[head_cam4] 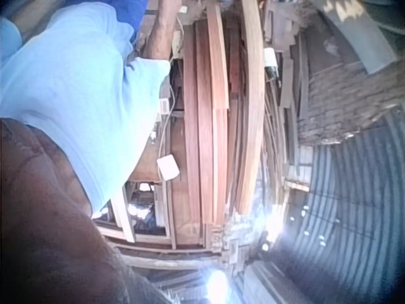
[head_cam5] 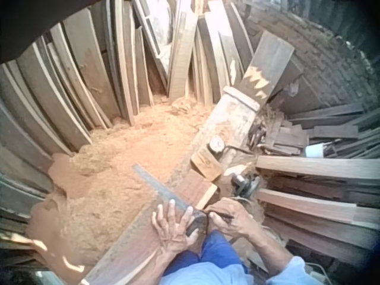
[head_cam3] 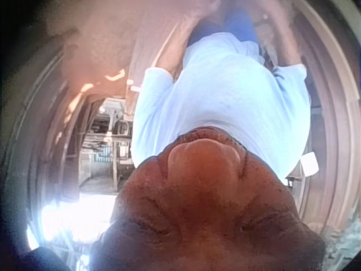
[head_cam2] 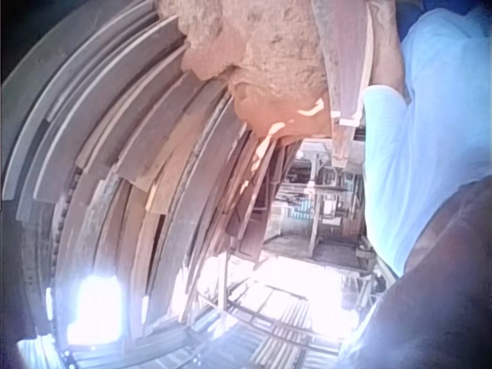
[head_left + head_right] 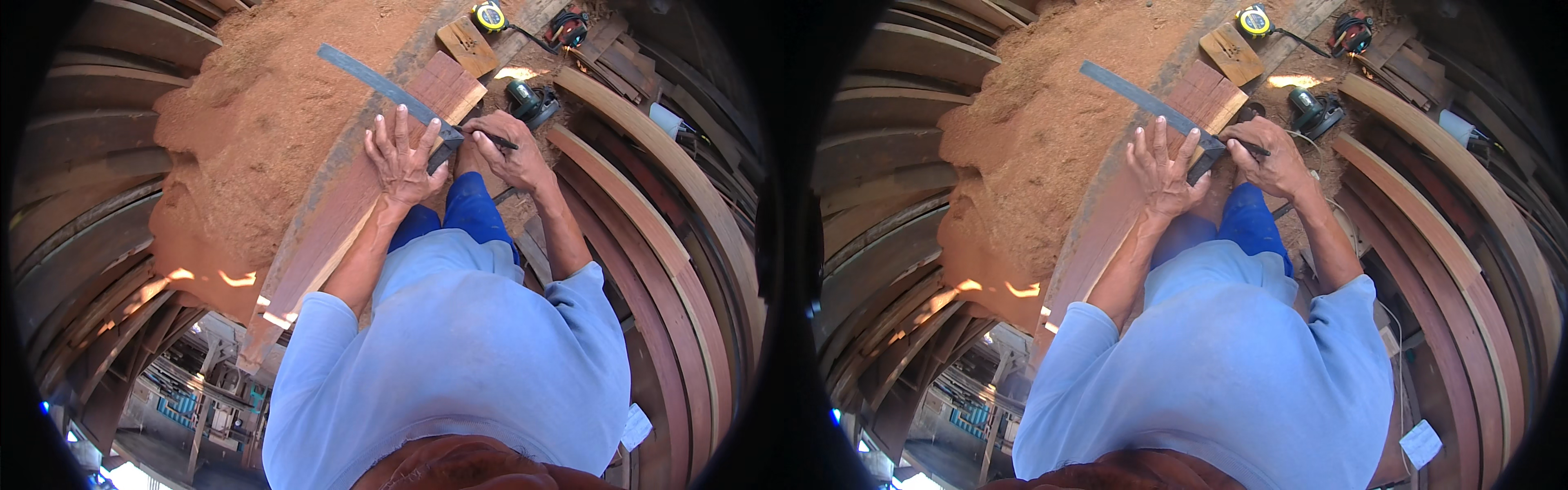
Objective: The person measures a wooden plank with a tape measure and marks it with a pencil. They then use a try square to draw straight lines across the plank. The person repeats the measuring and marking process on the same plank.
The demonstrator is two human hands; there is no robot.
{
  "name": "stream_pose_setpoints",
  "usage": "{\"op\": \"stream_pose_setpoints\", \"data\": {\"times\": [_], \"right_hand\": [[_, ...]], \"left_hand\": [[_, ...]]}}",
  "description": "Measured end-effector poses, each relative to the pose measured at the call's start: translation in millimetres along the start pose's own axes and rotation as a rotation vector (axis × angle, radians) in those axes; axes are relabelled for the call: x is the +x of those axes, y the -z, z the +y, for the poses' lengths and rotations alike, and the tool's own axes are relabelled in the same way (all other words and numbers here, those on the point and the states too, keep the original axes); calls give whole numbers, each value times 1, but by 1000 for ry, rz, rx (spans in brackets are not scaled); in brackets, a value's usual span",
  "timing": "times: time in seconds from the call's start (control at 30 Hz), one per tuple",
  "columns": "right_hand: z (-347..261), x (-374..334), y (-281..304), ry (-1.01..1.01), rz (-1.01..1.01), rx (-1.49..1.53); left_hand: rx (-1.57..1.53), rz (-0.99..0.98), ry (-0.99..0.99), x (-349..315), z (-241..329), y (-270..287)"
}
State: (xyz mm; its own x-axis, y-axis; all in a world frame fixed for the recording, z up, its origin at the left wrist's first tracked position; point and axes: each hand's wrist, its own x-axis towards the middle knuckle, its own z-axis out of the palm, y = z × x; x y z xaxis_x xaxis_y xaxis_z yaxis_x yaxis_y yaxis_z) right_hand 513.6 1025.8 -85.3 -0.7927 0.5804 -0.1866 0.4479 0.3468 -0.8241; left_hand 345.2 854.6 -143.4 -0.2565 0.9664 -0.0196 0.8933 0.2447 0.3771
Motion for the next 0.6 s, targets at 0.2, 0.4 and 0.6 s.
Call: {"op": "stream_pose_setpoints", "data": {"times": [0.2, 0.4, 0.6], "right_hand": [[-2, -12, 4, -272, -1, 255], [-5, -2, 1, -274, 144, 438], [-6, 1, -2, -247, 194, 474]], "left_hand": [[-40, -54, 9, 1, 0, 3], [-29, -73, 24, 4, 2, 4], [-2, -85, 38, 6, 4, 7]]}}
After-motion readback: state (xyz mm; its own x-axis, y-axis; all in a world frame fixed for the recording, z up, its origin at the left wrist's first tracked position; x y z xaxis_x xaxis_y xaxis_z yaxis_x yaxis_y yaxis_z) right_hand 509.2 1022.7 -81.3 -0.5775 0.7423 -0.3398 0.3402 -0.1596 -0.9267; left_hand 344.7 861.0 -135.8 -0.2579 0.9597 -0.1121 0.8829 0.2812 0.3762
